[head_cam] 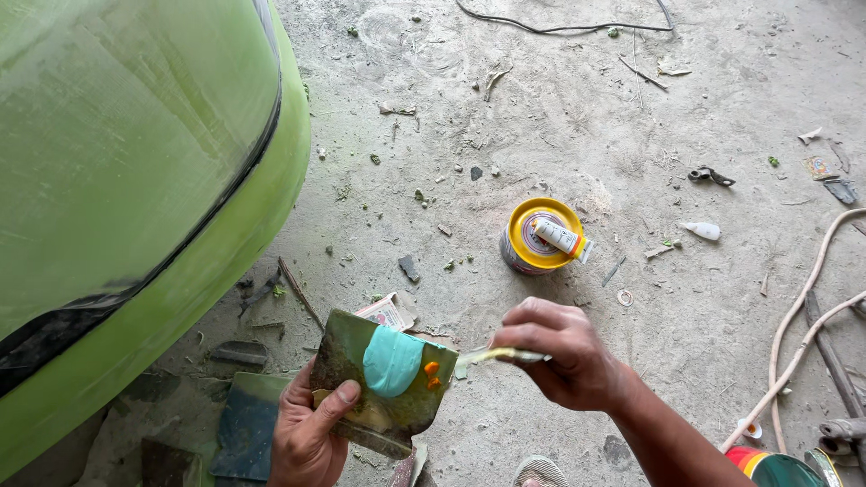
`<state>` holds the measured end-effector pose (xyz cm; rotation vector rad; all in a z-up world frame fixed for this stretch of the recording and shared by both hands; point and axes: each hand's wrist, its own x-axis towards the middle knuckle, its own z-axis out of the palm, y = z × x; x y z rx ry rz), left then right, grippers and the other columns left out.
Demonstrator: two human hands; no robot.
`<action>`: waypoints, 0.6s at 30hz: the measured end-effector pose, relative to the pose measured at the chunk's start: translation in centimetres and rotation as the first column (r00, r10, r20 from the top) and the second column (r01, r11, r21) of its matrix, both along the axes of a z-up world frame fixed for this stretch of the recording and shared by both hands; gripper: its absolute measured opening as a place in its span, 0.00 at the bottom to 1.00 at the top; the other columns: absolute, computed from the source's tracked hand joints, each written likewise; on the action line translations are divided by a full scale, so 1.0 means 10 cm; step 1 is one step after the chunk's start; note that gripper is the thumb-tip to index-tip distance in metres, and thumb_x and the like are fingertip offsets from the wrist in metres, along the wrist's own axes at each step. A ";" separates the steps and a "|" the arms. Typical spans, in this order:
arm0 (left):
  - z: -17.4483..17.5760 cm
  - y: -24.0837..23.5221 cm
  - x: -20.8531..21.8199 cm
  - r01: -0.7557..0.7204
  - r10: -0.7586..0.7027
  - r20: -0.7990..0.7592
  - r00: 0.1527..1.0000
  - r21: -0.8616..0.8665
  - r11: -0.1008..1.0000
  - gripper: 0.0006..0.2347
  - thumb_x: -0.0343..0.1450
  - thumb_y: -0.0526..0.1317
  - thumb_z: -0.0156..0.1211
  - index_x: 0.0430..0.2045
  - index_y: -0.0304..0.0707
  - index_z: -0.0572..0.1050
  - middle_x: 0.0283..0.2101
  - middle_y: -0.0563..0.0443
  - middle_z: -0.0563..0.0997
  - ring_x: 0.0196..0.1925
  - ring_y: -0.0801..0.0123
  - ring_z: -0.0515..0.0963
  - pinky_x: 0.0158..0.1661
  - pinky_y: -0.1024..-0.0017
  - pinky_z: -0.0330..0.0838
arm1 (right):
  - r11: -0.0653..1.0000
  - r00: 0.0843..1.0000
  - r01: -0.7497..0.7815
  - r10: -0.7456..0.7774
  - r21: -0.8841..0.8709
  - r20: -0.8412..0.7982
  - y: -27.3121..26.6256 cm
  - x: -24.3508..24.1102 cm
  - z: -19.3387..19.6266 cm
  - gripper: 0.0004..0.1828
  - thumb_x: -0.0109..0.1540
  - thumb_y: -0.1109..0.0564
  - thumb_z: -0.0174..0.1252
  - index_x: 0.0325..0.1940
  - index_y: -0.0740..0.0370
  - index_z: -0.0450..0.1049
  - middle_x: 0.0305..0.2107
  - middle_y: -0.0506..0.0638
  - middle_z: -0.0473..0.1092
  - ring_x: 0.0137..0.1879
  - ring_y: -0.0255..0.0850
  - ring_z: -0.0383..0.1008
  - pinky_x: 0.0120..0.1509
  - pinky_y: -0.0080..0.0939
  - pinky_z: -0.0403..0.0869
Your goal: The person mixes a light blue paste with an orange substance on a metal mixing board using a putty knife. They then apply the mixed filler to a damaged area on the front bumper of a green car and smooth it out with the putty knife.
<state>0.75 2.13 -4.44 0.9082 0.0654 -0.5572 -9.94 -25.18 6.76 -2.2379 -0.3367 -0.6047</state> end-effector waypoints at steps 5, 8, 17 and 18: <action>-0.04 0.02 0.00 -0.086 0.073 -0.184 0.980 -0.064 0.994 0.22 0.63 0.26 0.53 0.55 0.29 0.71 0.47 0.31 0.79 0.44 0.45 0.79 0.45 0.53 0.74 | 0.992 0.996 0.063 -0.057 0.108 -0.066 -0.01 0.08 -0.16 0.07 0.61 0.59 0.56 0.42 0.64 0.72 0.34 0.52 0.71 0.39 0.44 0.74 0.43 0.39 0.76; 0.13 -0.04 -0.04 0.024 -0.089 -0.115 0.989 -0.476 0.879 0.22 0.68 0.32 0.57 0.59 0.32 0.66 0.54 0.27 0.76 0.52 0.34 0.77 0.45 0.32 0.74 | 0.464 0.896 0.443 -0.195 0.767 -0.400 -0.04 0.05 -0.59 0.15 0.56 0.62 0.64 0.45 0.62 0.70 0.35 0.49 0.72 0.41 0.35 0.71 0.46 0.34 0.74; 0.23 -0.65 -0.23 0.243 -0.659 0.201 0.725 -0.970 -0.028 0.43 0.76 0.76 0.20 0.35 0.26 0.69 0.28 0.32 0.77 0.21 0.53 0.77 0.16 0.62 0.64 | -0.139 0.955 0.283 0.125 0.949 -0.267 0.40 0.53 -0.44 0.28 0.52 0.65 0.64 0.53 0.70 0.62 0.40 0.62 0.71 0.43 0.50 0.75 0.48 0.47 0.78; 0.13 -0.68 -0.31 0.248 -0.666 0.205 0.717 -0.968 -0.031 0.43 0.76 0.76 0.20 0.35 0.26 0.69 0.28 0.32 0.77 0.21 0.53 0.77 0.16 0.62 0.64 | -0.141 0.958 0.277 0.116 0.950 -0.262 0.41 0.57 -0.43 0.28 0.52 0.65 0.64 0.53 0.70 0.62 0.40 0.62 0.71 0.43 0.50 0.75 0.48 0.47 0.78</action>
